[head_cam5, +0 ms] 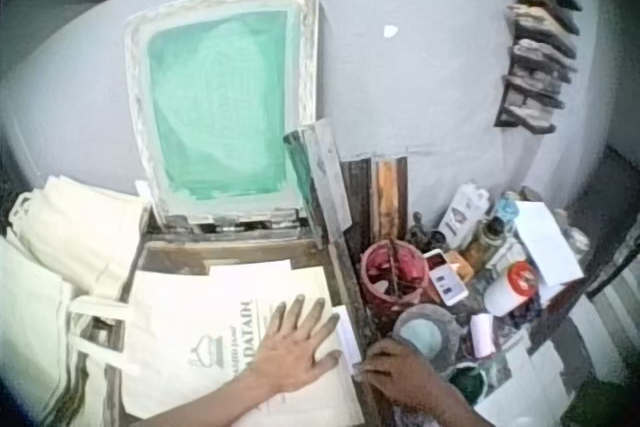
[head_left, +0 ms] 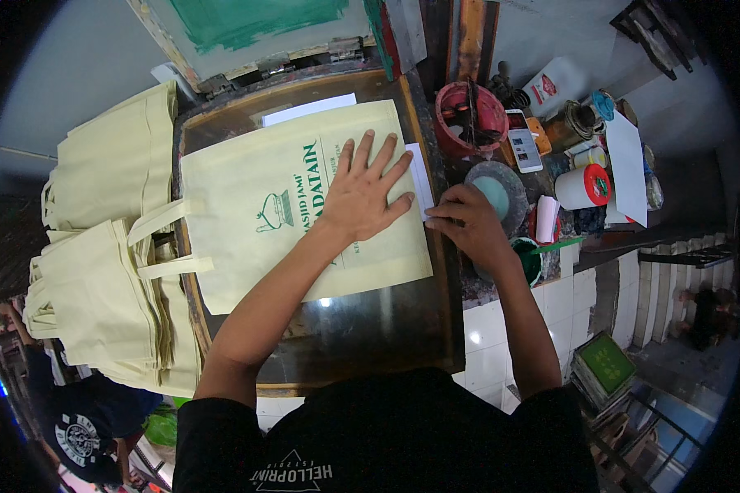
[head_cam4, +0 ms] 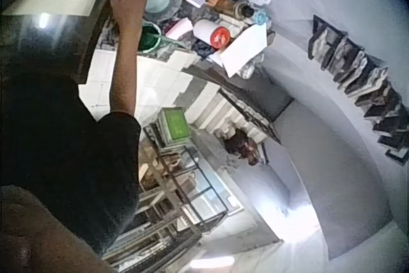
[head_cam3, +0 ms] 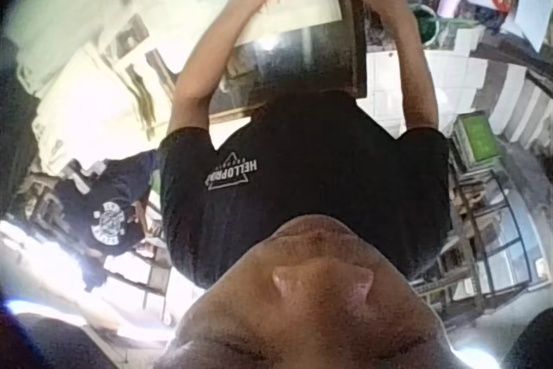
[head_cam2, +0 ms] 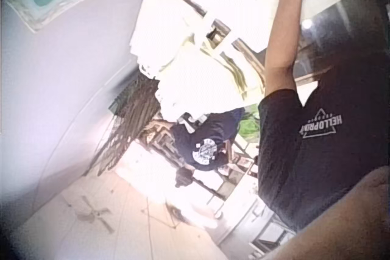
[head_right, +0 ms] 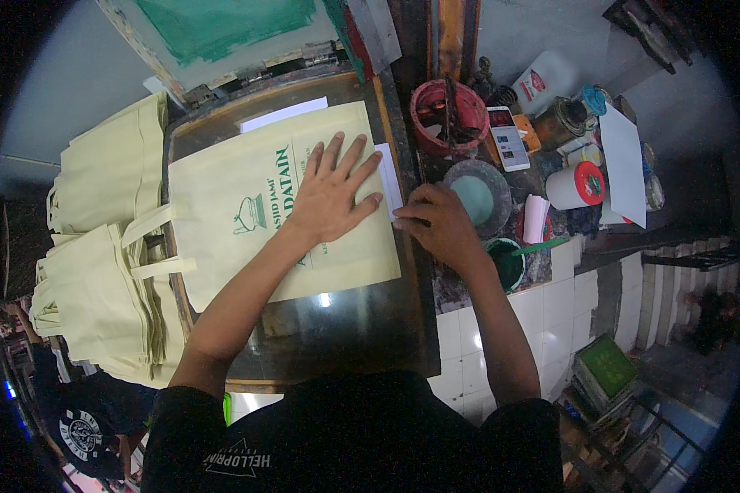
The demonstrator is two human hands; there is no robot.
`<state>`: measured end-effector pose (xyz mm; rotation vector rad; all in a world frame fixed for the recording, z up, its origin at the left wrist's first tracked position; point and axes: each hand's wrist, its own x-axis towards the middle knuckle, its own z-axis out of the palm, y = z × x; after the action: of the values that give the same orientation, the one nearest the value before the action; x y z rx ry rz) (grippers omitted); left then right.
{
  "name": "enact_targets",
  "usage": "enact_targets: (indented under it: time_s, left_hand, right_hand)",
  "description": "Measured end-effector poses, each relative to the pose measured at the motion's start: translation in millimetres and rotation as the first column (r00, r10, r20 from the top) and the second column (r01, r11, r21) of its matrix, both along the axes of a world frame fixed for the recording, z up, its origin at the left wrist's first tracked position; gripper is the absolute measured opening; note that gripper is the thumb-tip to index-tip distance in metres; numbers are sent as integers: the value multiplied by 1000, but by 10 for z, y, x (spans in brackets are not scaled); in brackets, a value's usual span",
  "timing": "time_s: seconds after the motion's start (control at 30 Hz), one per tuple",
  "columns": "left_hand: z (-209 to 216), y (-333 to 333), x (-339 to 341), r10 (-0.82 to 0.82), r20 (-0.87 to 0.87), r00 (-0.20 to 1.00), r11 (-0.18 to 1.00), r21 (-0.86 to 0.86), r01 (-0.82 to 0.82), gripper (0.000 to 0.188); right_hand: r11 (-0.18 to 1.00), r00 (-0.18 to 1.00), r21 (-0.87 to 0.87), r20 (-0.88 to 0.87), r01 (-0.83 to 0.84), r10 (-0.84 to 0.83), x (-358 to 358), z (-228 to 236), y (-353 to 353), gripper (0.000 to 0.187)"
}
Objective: The person performs screen printing on cloth bags by placing each bag on the printing frame, aligning it, applying green ink from a container using a squeegee, and then setting the printed bag aside on a stack.
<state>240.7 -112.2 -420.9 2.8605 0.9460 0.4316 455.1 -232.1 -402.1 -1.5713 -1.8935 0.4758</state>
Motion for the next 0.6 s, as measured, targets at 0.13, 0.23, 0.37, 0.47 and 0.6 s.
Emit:
enact_targets:
  time_s: [0.13, 0.23, 0.37, 0.47, 0.6]
  left_hand:
    - [3, -11, -1, -5, 15, 1000, 1000, 18, 4, 63]
    - [-21, -11, -23, 1, 8, 1000, 1000, 19, -1, 62]
    - [10, -8, -1, 3, -29, 1000, 1000, 2, -3, 62]
    - [13, -16, -3, 2, -19, 1000, 1000, -1, -2, 62]
    - [24, -1, -10, 14, -56, 998, 1000, -15, -15, 64]
  right_hand:
    - [996, 999, -84, -30, -20, 17, 8, 30, 152, 18]
    - [933, 988, -356, -118, 50, -98, -70, 209, 275, 19]
    - [865, 999, -501, -16, 36, -51, -67, 286, 481, 23]
    - [814, 999, -581, -28, 6, -27, -39, 230, 587, 23]
    - [745, 988, -666, -95, 26, -120, 21, 220, 772, 21]
